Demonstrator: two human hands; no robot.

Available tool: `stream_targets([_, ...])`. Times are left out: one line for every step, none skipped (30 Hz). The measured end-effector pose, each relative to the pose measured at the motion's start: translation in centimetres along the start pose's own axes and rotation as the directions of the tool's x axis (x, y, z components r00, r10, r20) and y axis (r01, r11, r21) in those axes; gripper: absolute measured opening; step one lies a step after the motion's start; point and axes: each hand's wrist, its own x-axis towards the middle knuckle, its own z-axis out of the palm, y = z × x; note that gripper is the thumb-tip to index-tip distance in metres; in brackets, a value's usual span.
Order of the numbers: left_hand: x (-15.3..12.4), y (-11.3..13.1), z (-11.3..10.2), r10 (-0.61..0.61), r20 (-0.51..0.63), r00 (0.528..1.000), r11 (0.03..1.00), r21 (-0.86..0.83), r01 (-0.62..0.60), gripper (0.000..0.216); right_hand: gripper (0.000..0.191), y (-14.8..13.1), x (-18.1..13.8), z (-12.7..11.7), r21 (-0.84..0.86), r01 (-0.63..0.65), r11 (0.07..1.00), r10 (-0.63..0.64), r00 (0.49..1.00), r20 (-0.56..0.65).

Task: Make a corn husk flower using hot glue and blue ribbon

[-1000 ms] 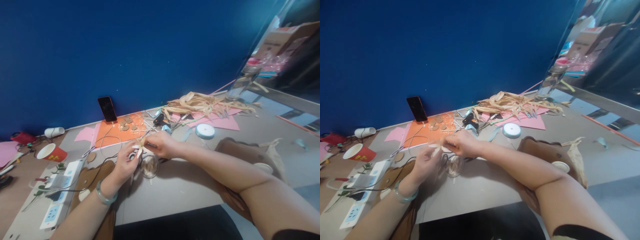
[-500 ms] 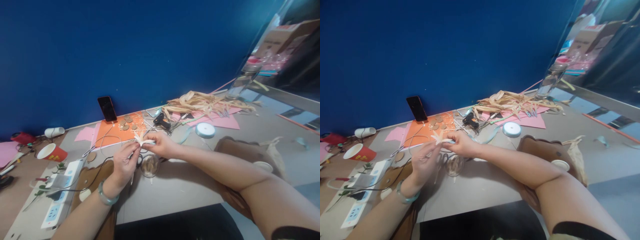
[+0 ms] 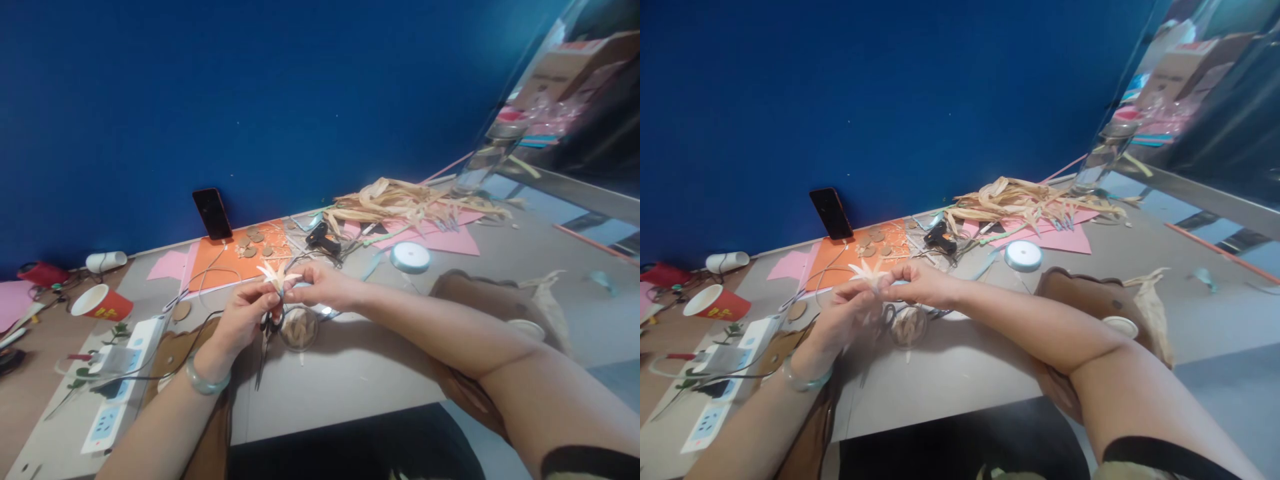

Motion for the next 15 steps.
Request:
stream_targets([0.0, 0.0, -0.1, -0.011, 0.021, 1.000, 1.000, -0.003, 0.011, 0.033, 0.030, 0.0, -0.1, 0.1, 0.034, -0.022, 0.999, 0.020, 0.999, 0.042])
stream_targets([0.0, -0.1, -0.3, -0.019, 0.041, 0.999, 1.000, 0.008, 0.019, 0.034, 0.030, 0.0, -0.1, 0.1, 0.065, -0.041, 0.997, 0.036, 0.997, 0.073])
stream_targets([0.0, -0.1, -0.4, -0.025, 0.060, 0.998, 0.999, 0.026, 0.024, 0.032, 0.031, 0.0, -0.1, 0.2, 0.096, -0.059, 0.994, 0.050, 0.994, 0.094])
stream_targets([0.0, -0.2, -0.6, -0.030, 0.078, 0.996, 0.999, 0.047, 0.026, 0.031, 0.031, 0.1, -0.1, 0.4, 0.129, -0.075, 0.989, 0.061, 0.992, 0.108])
stream_targets([0.0, -0.2, -0.8, -0.035, 0.103, 0.994, 0.997, 0.068, 0.028, 0.030, 0.030, 0.2, -0.1, 0.5, 0.163, -0.092, 0.982, 0.073, 0.990, 0.121])
stream_targets([-0.1, -0.2, -0.9, -0.042, 0.131, 0.990, 0.996, 0.087, 0.031, 0.031, 0.030, 0.4, -0.1, 0.6, 0.196, -0.109, 0.974, 0.083, 0.987, 0.137])
stream_targets([-0.1, -0.2, -1.0, -0.051, 0.154, 0.987, 0.994, 0.099, 0.036, 0.032, 0.031, 0.5, -0.1, 0.7, 0.228, -0.127, 0.965, 0.093, 0.984, 0.154])
stream_targets([-0.1, -0.1, -1.2, -0.061, 0.169, 0.984, 0.994, 0.103, 0.044, 0.034, 0.031, 0.6, -0.1, 0.9, 0.258, -0.143, 0.955, 0.100, 0.980, 0.172])
stream_targets([-0.1, -0.1, -1.2, -0.071, 0.174, 0.982, 0.994, 0.098, 0.055, 0.035, 0.032, 0.7, -0.1, 1.0, 0.285, -0.156, 0.946, 0.105, 0.977, 0.188])
stream_targets([-0.1, 0.0, -1.3, -0.081, 0.170, 0.982, 0.994, 0.085, 0.068, 0.035, 0.033, 0.8, -0.1, 1.1, 0.307, -0.166, 0.937, 0.109, 0.975, 0.196])
stream_targets([-0.1, 0.0, -1.3, -0.091, 0.161, 0.983, 0.994, 0.067, 0.082, 0.035, 0.033, 0.9, -0.1, 1.2, 0.325, -0.175, 0.929, 0.113, 0.973, 0.200])
stream_targets([-0.1, 0.0, -1.2, -0.100, 0.145, 0.984, 0.994, 0.045, 0.095, 0.035, 0.033, 1.0, -0.1, 1.3, 0.340, -0.182, 0.923, 0.118, 0.973, 0.201])
stream_targets([-0.2, -0.1, -1.2, -0.107, 0.129, 0.986, 0.994, 0.022, 0.105, 0.034, 0.033, 1.0, -0.1, 1.3, 0.351, -0.187, 0.917, 0.122, 0.972, 0.199])
stream_targets([-0.2, -0.2, -1.1, -0.111, 0.116, 0.987, 0.994, 0.000, 0.112, 0.034, 0.032, 1.0, -0.2, 1.4, 0.360, -0.192, 0.913, 0.126, 0.972, 0.199])
stream_targets([-0.2, -0.3, -1.1, -0.118, 0.106, 0.987, 0.993, -0.018, 0.120, 0.033, 0.032, 1.0, -0.2, 1.4, 0.367, -0.197, 0.909, 0.129, 0.971, 0.202])
